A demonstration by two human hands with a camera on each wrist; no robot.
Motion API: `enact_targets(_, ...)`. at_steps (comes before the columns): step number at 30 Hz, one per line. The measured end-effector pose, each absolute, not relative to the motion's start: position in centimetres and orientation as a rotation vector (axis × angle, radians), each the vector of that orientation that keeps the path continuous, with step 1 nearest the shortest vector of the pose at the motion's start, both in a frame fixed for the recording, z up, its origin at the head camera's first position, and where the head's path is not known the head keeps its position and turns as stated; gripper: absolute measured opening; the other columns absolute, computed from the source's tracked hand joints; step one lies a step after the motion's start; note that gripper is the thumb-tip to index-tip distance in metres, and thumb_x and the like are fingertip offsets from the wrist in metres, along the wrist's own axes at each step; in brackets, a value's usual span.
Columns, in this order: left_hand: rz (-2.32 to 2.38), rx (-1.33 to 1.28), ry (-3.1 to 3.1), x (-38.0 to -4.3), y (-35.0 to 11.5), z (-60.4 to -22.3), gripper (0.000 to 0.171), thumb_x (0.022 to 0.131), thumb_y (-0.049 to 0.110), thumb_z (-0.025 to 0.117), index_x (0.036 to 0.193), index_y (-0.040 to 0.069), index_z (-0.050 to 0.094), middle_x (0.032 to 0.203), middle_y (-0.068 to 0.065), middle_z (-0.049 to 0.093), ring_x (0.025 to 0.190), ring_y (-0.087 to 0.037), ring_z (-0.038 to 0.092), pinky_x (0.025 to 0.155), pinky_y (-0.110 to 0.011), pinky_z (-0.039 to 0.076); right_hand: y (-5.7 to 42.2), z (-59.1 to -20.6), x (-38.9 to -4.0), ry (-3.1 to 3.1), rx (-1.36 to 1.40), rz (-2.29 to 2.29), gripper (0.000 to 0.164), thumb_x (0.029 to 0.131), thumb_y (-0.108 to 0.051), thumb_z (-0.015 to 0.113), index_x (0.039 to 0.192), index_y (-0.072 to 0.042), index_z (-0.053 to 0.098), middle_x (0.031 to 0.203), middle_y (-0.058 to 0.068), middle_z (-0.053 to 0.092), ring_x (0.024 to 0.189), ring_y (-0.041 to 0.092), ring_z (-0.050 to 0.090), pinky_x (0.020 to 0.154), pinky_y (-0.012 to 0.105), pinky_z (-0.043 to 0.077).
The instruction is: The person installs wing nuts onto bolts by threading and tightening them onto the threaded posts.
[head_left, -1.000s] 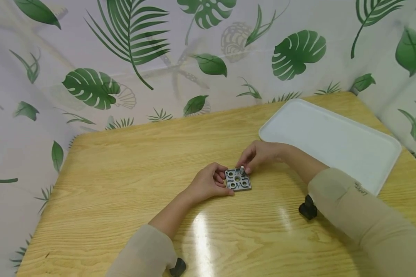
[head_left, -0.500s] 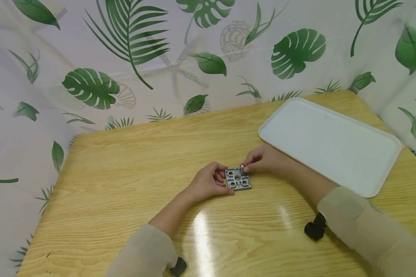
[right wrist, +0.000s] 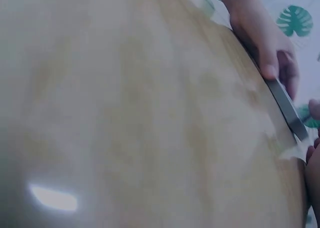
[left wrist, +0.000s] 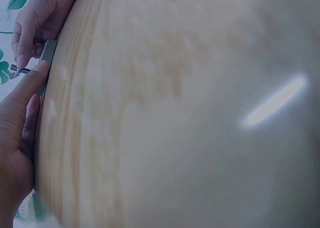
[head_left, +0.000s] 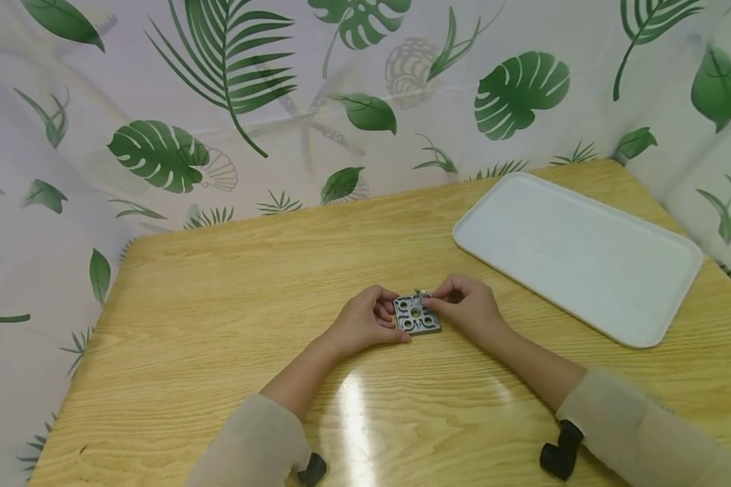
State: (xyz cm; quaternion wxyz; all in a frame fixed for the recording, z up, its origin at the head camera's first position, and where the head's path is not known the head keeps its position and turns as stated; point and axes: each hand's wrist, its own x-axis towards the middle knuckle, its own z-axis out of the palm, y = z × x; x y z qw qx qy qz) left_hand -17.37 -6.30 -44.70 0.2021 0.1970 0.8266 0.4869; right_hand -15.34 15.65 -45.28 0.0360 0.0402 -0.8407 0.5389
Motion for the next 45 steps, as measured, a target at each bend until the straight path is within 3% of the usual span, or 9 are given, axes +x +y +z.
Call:
enact_targets(7, 1.347, 0.564, 2.323, -17.4, -6.4, -44.6, 0.064, 0.068, 0.020, 0.086, 0.122, 0.006, 0.054, 0.100, -0.003, 0.055, 0.083, -0.011, 0.059, 0.073, -0.020, 0.054, 14.6, -45.2, -14.1, -2.525, 0.122, 1.575, 0.015, 0.074, -0.015, 0.081, 0.077, -0.007, 0.069, 0.078, 0.006, 0.067, 0.064, 0.007, 0.056, 0.055, 0.019, 0.047)
enact_targets(15, 1.369, 0.555, 2.311, -17.4, -6.2, -44.8, 0.065, 0.067, 0.018, 0.087, 0.122, 0.007, 0.055, 0.099, -0.004, 0.055, 0.082, -0.012, 0.058, 0.072, -0.020, 0.054, 16.2, -44.7, -15.5, -2.691, 0.173, 1.699, 0.021, 0.073, -0.017, 0.083, 0.080, -0.004, 0.068, 0.076, 0.004, 0.067, 0.066, 0.008, 0.059, 0.059, 0.019, 0.050)
enact_targets(22, 1.381, 0.541, 2.300, -17.4, -6.1, -44.8, 0.065, 0.066, 0.018, 0.088, 0.121, 0.006, 0.054, 0.098, -0.004, 0.055, 0.081, -0.012, 0.057, 0.072, -0.020, 0.054, 18.1, -42.7, -18.8, -3.037, 0.352, 1.843, 0.039, 0.075, -0.010, 0.080, 0.106, 0.007, 0.065, 0.091, 0.010, 0.069, 0.079, 0.011, 0.063, 0.071, 0.020, 0.053)
enact_targets(28, 1.386, 0.535, 2.293, -17.4, -6.1, -44.8, 0.065, 0.066, 0.017, 0.088, 0.120, 0.006, 0.055, 0.098, -0.004, 0.055, 0.082, -0.012, 0.057, 0.072, -0.020, 0.054, 18.7, -41.8, -21.7, -3.257, 0.659, 1.881, 0.045, 0.076, -0.007, 0.078, 0.117, 0.003, 0.062, 0.095, 0.007, 0.066, 0.087, 0.015, 0.061, 0.076, 0.023, 0.052)
enact_targets(41, 1.360, 0.548, 2.308, -17.3, -6.2, -44.8, 0.065, 0.066, 0.020, 0.087, 0.120, 0.006, 0.054, 0.099, -0.003, 0.055, 0.082, -0.012, 0.058, 0.072, -0.020, 0.054, 17.9, -42.1, -24.2, -3.190, 1.072, 2.001, 0.032, 0.076, -0.008, 0.078, 0.104, 0.004, 0.070, 0.093, 0.003, 0.071, 0.081, 0.010, 0.060, 0.071, 0.022, 0.051)
enact_targets(45, 1.352, 0.549, 2.318, -17.4, -6.3, -44.8, 0.065, 0.066, 0.021, 0.087, 0.121, 0.006, 0.054, 0.099, -0.003, 0.055, 0.082, -0.012, 0.058, 0.072, -0.020, 0.054, 17.6, -42.4, -23.8, -3.139, 1.057, 1.971, 0.028, 0.076, -0.009, 0.078, 0.100, 0.003, 0.072, 0.091, 0.004, 0.071, 0.081, 0.010, 0.060, 0.070, 0.021, 0.051)
